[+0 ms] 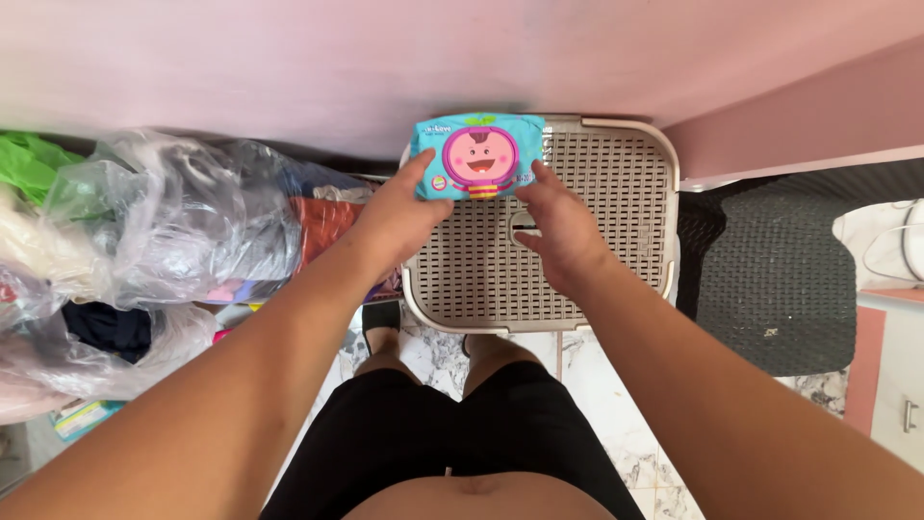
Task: The person places various clothing items into a white laundry basket, closes the lid, then picks up and stacks several packages of baby wipes on top of the basket. The person also handles a small plastic bag and a blue garment before placing them into the basket.
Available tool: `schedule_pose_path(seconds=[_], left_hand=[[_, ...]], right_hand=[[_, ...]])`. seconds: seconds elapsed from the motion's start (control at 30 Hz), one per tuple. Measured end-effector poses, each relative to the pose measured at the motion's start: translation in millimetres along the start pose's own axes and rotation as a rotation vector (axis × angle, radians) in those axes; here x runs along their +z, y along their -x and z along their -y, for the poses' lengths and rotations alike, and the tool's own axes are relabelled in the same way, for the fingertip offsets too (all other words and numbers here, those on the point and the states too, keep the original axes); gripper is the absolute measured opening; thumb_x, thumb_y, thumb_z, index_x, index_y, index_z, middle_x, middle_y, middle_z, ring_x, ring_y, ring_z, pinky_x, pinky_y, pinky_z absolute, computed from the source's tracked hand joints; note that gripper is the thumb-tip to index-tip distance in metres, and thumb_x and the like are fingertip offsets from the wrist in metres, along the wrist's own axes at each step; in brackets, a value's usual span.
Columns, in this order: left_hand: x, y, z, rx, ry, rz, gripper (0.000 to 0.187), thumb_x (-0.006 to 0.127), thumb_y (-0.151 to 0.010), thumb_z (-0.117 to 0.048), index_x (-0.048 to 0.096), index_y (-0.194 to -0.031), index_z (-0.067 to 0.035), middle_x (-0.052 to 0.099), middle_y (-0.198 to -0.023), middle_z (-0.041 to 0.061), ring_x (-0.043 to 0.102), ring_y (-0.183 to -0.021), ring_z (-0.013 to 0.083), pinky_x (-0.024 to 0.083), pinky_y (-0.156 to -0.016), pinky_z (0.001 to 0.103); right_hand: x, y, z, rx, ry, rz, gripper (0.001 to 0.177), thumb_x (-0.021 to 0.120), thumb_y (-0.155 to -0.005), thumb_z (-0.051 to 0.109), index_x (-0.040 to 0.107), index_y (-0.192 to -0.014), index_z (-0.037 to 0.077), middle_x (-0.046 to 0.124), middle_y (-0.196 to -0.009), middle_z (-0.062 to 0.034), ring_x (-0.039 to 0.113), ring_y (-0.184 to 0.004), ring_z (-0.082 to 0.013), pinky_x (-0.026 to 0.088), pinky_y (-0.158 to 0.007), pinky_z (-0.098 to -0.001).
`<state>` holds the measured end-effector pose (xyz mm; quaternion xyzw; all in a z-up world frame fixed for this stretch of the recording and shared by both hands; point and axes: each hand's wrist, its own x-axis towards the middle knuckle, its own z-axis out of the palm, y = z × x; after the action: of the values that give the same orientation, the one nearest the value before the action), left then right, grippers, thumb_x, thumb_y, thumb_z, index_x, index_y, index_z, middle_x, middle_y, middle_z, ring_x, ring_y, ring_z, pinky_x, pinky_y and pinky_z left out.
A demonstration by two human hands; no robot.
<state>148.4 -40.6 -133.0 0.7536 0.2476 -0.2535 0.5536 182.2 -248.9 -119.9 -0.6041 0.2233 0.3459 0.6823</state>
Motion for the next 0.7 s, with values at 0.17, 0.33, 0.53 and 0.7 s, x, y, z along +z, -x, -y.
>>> schedule_pose_path(seconds=[0.17, 0.33, 0.53, 0.7], left_hand=[[-33, 45, 7, 0.105, 0.14, 0.012, 0.063, 0.069, -0.09, -0.017, 0.049, -0.149, -0.017, 0.054, -0.143, 0.005, 0.061, -0.114, 0.019, 0.053, -0.091, 0.036], [-91, 109, 31, 0.044, 0.154, 0.023, 0.044, 0.062, -0.092, -0.018, 0.062, -0.136, -0.016, 0.065, -0.126, 0.003, 0.065, -0.106, 0.0141, 0.055, -0.085, 0.033], [-150, 184, 71, -0.013, 0.184, 0.0, 0.036, 0.062, -0.093, -0.018, 0.066, -0.129, -0.014, 0.07, -0.115, 0.002, 0.067, -0.096, 0.0149, 0.054, -0.08, 0.032], [-182, 231, 111, -0.03, 0.327, -0.073, 0.036, 0.059, -0.094, -0.018, 0.065, -0.129, -0.015, 0.073, -0.118, 0.003, 0.07, -0.096, 0.0146, 0.054, -0.081, 0.032]], right_hand=[[23, 33, -8, -0.027, 0.05, 0.033, 0.07, 0.06, -0.089, 0.028, 0.042, -0.153, 0.006, 0.049, -0.15, -0.0165, 0.042, -0.142, -0.0319, 0.046, -0.106, -0.0512], [64, 65, -26, 0.042, 0.034, 0.095, 0.05, 0.061, -0.091, 0.021, 0.056, -0.137, 0.0, 0.064, -0.13, -0.0143, 0.065, -0.117, -0.0303, 0.057, -0.095, -0.0445], [131, 106, -47, 0.088, 0.133, 0.183, 0.035, 0.061, -0.091, 0.017, 0.065, -0.123, 0.004, 0.071, -0.11, -0.0108, 0.069, -0.101, -0.0245, 0.058, -0.087, -0.0407], [169, 128, -58, 0.105, 0.262, 0.228, 0.028, 0.063, -0.091, 0.017, 0.066, -0.117, 0.007, 0.072, -0.105, -0.0088, 0.068, -0.097, -0.0231, 0.056, -0.084, -0.0386]])
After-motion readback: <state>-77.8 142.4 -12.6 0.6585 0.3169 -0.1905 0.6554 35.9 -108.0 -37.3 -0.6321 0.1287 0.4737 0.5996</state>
